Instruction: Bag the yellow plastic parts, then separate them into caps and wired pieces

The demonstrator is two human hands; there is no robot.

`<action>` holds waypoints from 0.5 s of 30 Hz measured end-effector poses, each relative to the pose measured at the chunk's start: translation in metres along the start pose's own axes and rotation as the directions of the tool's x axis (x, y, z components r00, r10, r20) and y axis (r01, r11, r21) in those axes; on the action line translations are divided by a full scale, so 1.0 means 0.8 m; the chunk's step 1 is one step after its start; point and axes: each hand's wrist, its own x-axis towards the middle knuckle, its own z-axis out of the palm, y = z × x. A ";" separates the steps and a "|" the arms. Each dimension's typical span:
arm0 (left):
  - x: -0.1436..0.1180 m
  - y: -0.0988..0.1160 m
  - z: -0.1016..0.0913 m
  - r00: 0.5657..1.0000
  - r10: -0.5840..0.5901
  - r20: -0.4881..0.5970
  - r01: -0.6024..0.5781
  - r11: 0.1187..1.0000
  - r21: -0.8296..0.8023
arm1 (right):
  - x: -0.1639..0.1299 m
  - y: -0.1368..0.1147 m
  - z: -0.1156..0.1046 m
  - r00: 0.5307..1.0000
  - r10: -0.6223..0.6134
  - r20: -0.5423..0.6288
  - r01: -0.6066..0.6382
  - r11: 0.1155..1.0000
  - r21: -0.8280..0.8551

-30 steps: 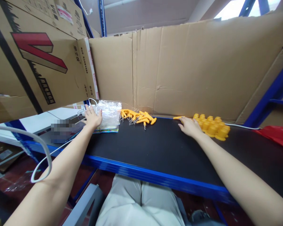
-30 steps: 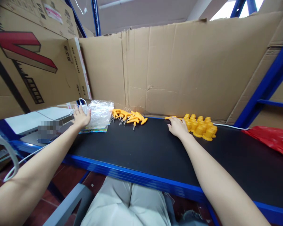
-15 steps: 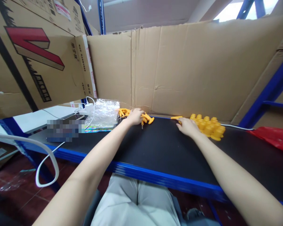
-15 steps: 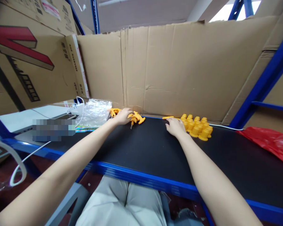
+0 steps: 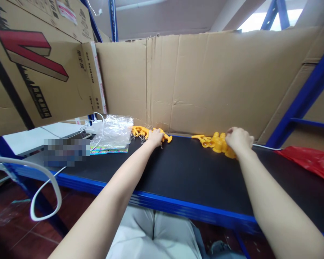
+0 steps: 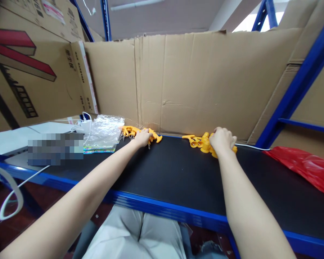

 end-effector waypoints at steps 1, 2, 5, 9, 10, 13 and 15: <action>0.001 -0.001 0.000 0.999 0.030 -0.019 -0.030 0.999 0.025 | 0.002 0.003 -0.004 0.998 0.039 0.056 -0.037 0.999 -0.025; 0.001 -0.001 0.000 0.997 0.071 -0.034 -0.069 0.996 0.053 | 0.003 0.004 -0.006 0.991 0.069 0.114 -0.062 0.996 -0.058; 0.004 -0.004 0.000 0.970 0.240 -0.049 -0.229 0.960 0.163 | 0.001 0.001 -0.007 0.968 0.086 0.236 -0.055 0.989 -0.137; 0.007 -0.010 0.004 0.924 0.379 -0.049 -0.352 0.893 0.279 | -0.004 -0.005 0.000 0.960 0.009 0.280 0.041 0.985 -0.170; 0.007 -0.011 0.005 0.923 0.380 -0.057 -0.351 0.894 0.280 | -0.004 -0.006 0.003 0.959 -0.005 0.285 0.059 0.982 -0.179; 0.005 -0.017 0.006 0.937 0.331 -0.115 -0.303 0.929 0.210 | -0.003 -0.005 0.010 0.959 -0.039 0.280 0.097 0.976 -0.195; 0.004 -0.020 0.004 0.948 0.260 -0.183 -0.242 0.963 0.115 | -0.002 -0.005 0.013 0.961 -0.047 0.272 0.103 0.975 -0.195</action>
